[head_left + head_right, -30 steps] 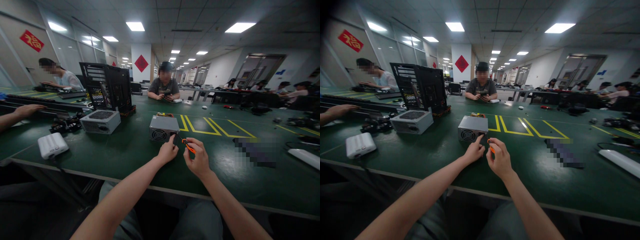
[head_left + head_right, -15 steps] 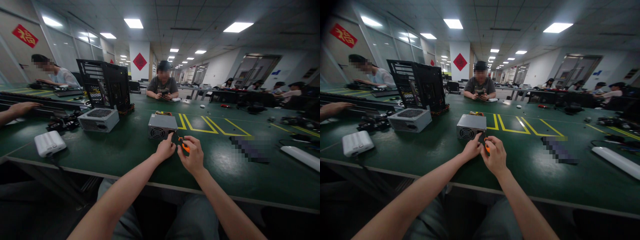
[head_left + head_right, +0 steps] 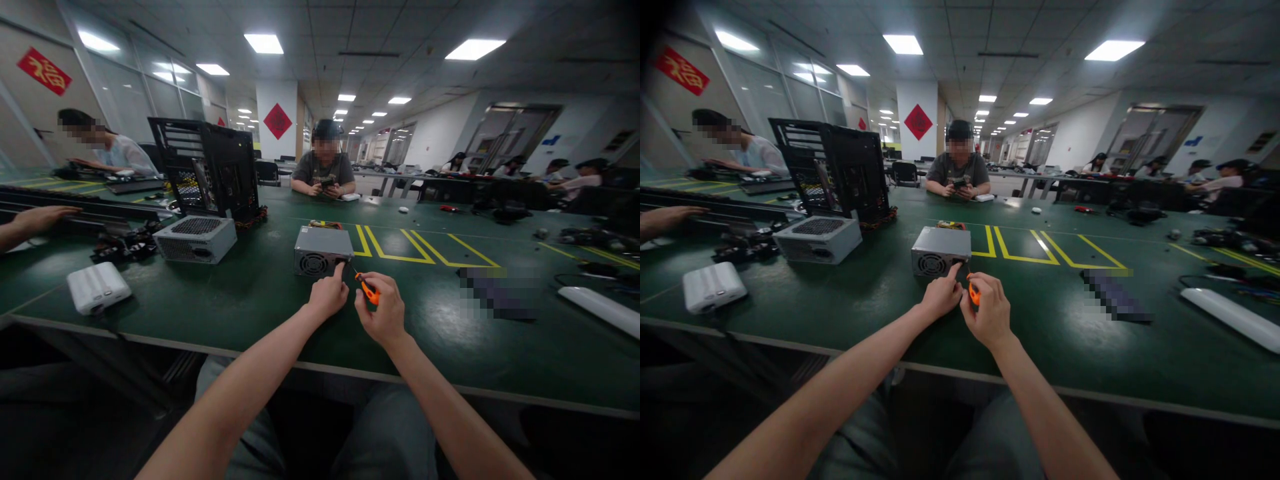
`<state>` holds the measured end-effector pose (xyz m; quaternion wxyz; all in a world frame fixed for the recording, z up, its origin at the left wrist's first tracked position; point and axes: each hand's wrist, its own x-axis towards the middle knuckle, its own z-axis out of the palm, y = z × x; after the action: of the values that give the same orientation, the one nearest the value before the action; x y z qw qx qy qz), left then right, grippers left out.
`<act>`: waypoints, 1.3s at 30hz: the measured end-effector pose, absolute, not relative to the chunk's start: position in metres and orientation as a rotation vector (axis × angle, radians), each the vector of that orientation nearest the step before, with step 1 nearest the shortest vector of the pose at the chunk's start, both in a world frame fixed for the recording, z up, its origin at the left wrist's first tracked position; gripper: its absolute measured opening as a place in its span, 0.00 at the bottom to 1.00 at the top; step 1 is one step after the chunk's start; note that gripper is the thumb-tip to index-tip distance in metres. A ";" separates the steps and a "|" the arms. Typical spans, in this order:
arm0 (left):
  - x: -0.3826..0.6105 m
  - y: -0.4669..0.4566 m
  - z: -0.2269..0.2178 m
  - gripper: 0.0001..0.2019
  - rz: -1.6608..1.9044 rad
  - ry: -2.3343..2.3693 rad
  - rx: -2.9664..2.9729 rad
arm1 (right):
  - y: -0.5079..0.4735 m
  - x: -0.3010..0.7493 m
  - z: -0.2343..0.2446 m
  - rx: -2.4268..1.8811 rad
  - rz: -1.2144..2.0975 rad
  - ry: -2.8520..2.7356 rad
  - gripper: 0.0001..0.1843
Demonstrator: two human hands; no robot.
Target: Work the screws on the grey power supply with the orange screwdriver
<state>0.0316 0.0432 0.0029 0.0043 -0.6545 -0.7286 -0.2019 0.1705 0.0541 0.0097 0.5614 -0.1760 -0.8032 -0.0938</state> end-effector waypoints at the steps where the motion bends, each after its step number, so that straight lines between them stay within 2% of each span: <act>1: 0.032 0.043 0.003 0.29 -0.624 -2.286 -2.057 | 0.054 0.171 0.010 -0.434 -0.232 -1.888 0.22; 10: 0.030 0.045 0.000 0.29 -0.729 -2.272 -2.128 | 0.055 0.171 0.004 -0.433 -0.171 -1.913 0.19; 15: 0.030 0.043 0.002 0.31 -0.754 -2.290 -2.184 | 0.050 0.169 0.007 -0.395 -0.221 -2.033 0.06; 18: 0.029 0.042 0.004 0.32 -0.747 -2.284 -2.222 | 0.048 0.169 0.008 -0.395 -0.240 -2.077 0.03; 23: 0.030 0.043 0.003 0.32 -0.780 -2.275 -2.210 | 0.048 0.170 0.010 -0.479 -0.218 -1.994 0.04; 29: 0.030 0.046 -0.001 0.31 -0.811 -2.285 -2.167 | 0.049 0.174 0.011 -0.725 -0.382 -1.898 0.07; 34: 0.030 0.047 -0.002 0.31 -0.821 -2.284 -2.172 | 0.050 0.173 0.011 -0.674 -0.283 -1.939 0.07; 39: 0.030 0.045 0.001 0.31 -0.804 -2.297 -2.177 | 0.044 0.170 0.015 -0.632 -0.323 -2.051 0.04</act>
<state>0.0296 0.0445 0.0012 -0.0617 -0.6656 -0.7020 -0.2458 0.1701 0.0438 0.0145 0.4668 -0.2575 -0.8358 -0.1316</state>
